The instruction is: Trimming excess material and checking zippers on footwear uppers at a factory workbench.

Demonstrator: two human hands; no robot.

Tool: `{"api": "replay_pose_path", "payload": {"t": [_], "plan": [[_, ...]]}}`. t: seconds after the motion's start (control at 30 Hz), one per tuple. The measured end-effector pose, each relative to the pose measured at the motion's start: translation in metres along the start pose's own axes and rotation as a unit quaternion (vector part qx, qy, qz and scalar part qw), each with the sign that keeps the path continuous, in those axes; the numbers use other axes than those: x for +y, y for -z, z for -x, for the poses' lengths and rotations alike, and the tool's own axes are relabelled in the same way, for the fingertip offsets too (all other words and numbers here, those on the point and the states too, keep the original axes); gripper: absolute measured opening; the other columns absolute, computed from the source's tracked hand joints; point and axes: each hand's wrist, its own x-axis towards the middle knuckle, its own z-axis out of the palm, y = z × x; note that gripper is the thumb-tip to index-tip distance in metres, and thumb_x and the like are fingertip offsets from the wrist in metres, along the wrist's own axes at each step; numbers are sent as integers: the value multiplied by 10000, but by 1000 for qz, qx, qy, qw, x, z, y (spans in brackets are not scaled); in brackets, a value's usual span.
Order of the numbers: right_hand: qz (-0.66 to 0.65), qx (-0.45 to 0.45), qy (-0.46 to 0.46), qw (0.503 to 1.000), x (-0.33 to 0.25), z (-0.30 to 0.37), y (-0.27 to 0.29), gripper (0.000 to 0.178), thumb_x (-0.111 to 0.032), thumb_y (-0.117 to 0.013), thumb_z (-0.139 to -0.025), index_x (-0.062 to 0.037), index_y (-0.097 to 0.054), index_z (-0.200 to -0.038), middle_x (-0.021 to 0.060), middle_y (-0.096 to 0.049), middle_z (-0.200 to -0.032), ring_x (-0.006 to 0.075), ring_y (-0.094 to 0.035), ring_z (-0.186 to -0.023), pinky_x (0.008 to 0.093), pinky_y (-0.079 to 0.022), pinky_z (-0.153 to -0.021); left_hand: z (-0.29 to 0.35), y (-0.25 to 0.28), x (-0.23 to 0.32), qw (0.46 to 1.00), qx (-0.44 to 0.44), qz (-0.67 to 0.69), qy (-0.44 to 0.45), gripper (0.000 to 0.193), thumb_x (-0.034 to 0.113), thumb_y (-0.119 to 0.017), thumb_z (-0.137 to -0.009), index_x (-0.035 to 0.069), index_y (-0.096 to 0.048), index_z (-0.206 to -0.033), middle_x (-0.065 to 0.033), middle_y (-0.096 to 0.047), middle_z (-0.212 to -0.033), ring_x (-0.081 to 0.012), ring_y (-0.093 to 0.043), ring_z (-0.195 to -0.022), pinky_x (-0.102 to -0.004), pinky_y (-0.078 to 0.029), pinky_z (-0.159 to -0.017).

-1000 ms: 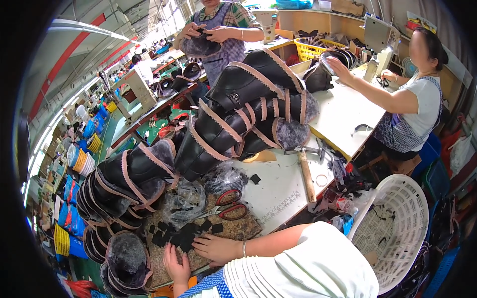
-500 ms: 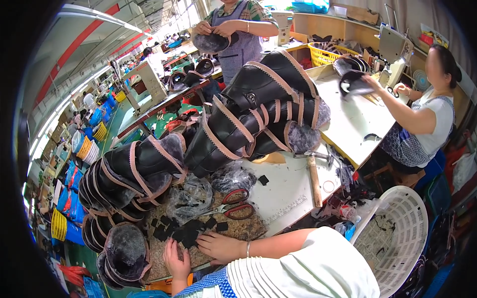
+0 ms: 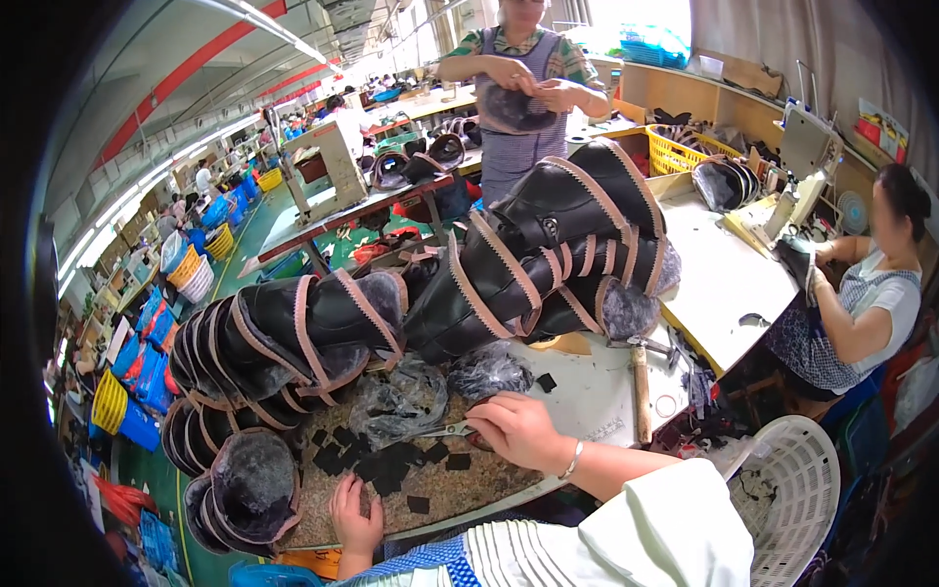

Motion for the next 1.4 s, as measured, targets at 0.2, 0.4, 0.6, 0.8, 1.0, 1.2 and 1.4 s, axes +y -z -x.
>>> {"api": "replay_pose_path", "payload": {"t": [0.2, 0.4, 0.6, 0.8, 1.0, 1.2, 1.4], "plan": [[-79, -189, 74, 976, -30, 45, -56, 231, -192, -691, -799, -51, -611, -964, 95, -611, -915, 270, -599, -861, 369, -502, -718, -4, -1, 2, 999, -20, 27, 7, 455, 236, -657, -744, -5, -594, -1126, -191, -510, -1295, -367, -455, -1224, -482, -344, -1007], [-6, -304, 127, 944, -31, 58, -112, 501, -334, -621, -865, -49, -503, -1260, 159, -413, -1399, 320, -359, -1326, 480, -363, -1012, -9, -2, 2, 991, -93, -74, 66, 663, 286, -601, -811, -37, -403, -1354, -238, -282, -1483, -385, -264, -1376, -523, -164, -1109], [-2, -347, 113, 931, -30, 65, -120, 537, -409, -551, -904, -50, -486, -1298, 175, -356, -1451, 328, -292, -1374, 516, -285, -1065, -5, 0, -4, 994, -89, -41, 57, 594, 252, -576, -830, -60, -443, -1317, -241, -337, -1451, -387, -299, -1355, -500, -207, -1107], [-9, -353, 104, 930, -30, 64, -120, 543, -410, -543, -911, -43, -479, -1307, 179, -350, -1457, 329, -281, -1381, 516, -270, -1079, -7, 0, -3, 992, -98, -65, 50, 589, 235, -559, -845, -74, -420, -1327, -230, -338, -1456, -374, -298, -1358, -494, -219, -1104], [-9, -352, 100, 931, -31, 65, -118, 546, -411, -535, -917, -36, -475, -1309, 185, -350, -1456, 327, -272, -1387, 514, -254, -1092, -29, -4, -13, 991, -80, -87, 63, 521, 217, -547, -865, -66, -455, -1292, -212, -360, -1438, -374, -311, -1339, -488, -220, -1096], [-19, -344, 93, 934, -24, 68, -118, 542, -416, -531, -918, -38, -478, -1302, 189, -358, -1450, 329, -269, -1388, 504, -242, -1103, -44, -20, -32, 995, -4, -85, 53, 392, 94, -580, -847, -55, -520, -1204, -193, -484, -1248, -369, -426, -1186, -436, -355, -1000], [-18, -334, 95, 938, -29, 70, -113, 530, -405, -540, -910, -37, -491, -1288, 195, -384, -1430, 336, -308, -1364, 495, -255, -1096, -56, -26, -62, 994, 97, -23, 40, 187, 2, -565, -804, 17, -624, -981, -172, -526, -980, -380, -516, -926, -428, -427, -830]]}}
